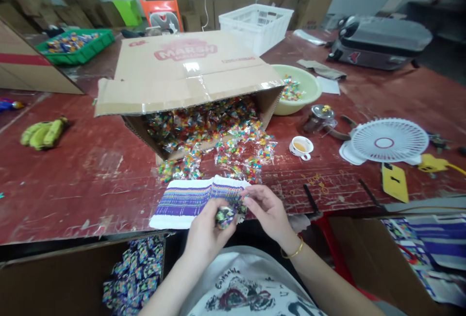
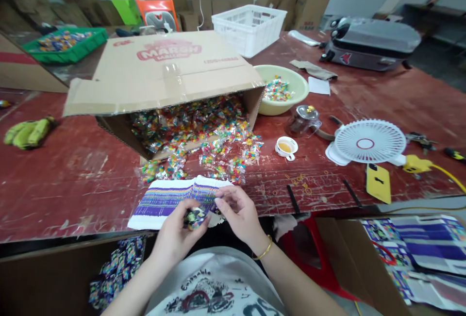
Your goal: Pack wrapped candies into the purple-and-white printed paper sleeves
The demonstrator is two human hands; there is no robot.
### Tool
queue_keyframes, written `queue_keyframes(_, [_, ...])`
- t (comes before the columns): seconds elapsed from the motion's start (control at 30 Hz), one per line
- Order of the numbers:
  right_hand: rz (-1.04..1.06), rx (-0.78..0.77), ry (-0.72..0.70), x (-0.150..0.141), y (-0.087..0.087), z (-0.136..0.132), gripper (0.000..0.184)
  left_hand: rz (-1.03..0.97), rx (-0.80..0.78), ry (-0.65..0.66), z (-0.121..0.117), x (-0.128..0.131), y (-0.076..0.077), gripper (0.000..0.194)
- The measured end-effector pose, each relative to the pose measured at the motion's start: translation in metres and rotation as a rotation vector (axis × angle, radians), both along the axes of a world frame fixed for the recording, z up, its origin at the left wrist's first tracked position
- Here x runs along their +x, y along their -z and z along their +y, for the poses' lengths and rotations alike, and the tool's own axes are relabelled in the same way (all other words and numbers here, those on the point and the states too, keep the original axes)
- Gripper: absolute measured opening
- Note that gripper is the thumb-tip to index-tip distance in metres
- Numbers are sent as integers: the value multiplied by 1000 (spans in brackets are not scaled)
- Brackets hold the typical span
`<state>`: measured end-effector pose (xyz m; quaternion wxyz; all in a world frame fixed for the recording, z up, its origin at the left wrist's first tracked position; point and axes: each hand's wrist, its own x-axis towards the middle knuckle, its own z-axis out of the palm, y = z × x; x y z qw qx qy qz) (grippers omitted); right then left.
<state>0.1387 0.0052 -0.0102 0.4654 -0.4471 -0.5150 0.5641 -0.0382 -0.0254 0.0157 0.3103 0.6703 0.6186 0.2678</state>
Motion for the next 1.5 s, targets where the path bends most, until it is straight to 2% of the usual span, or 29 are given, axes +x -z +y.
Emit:
queue_keyframes(0.07, [-150,-25,58,10,12,3,21,109,-110,-36,-15,-28,1,23])
queue_keyframes(0.13, [-339,-23,49,14,27,4,27,312,-315,-40,-38,-67,6,29])
queue_keyframes(0.2, [-521,11,-1,13,41,5,45,557,-494,-61,-63,-107,12,36])
queue_keyframes(0.23, [-599,22,-11,10,47,7,58,687,-509,-100,-74,-123,14,45])
queue_keyframes(0.3, [-719,-2,0,5,56,14,72,852,-397,-201,-85,-140,16,64])
queue_keyframes(0.37, [-773,-29,28,3,57,21,64,796,-225,-217,-81,-131,13,68])
queue_keyframes(0.4, [-770,-14,40,4,55,24,53,700,-142,-181,-73,-116,11,63])
queue_keyframes(0.47, [-703,50,82,9,43,26,32,508,60,-102,-52,-73,8,52])
queue_keyframes(0.53, [-553,79,116,14,23,19,24,383,209,-1,-29,-23,7,57])
queue_keyframes(0.6, [-352,38,105,20,-2,6,25,285,261,74,-12,19,8,82])
queue_keyframes(0.7, [-121,-20,61,29,-33,-14,14,228,244,149,-1,49,10,87])
queue_keyframes(0.73, [-81,-36,15,34,-41,-17,12,224,232,180,1,51,9,85])
queue_keyframes(0.83, [-141,-11,-247,46,-54,-16,37,220,246,264,0,42,6,75])
queue_keyframes(0.9, [-322,94,-350,49,-56,-9,31,210,258,286,-2,35,4,69])
queue_keyframes(0.97, [-466,217,-334,47,-55,-3,20,183,208,290,-5,30,3,58])
queue_keyframes(1.07, [-438,280,-295,37,-52,2,14,59,62,289,-6,25,3,20])
queue_keyframes(1.13, [-288,178,-239,30,-48,3,9,-97,-34,241,-4,22,4,17])
queue_keyframes(1.2, [-99,3,-169,25,-42,3,14,-251,-117,161,-1,22,5,22])
queue_keyframes(1.27, [65,-169,-96,21,-34,4,20,-299,-140,83,0,25,7,24])
queue_keyframes(1.3, [130,-240,-57,18,-30,4,23,-286,-117,55,0,28,8,29])
queue_keyframes(1.4, [321,-401,44,9,-19,3,27,-195,62,15,-3,36,16,65])
queue_keyframes(1.43, [381,-425,59,6,-16,3,27,-176,119,16,-5,39,19,68])
queue_keyframes(1.5, [465,-438,84,-1,-14,1,25,-171,192,34,-6,42,26,55])
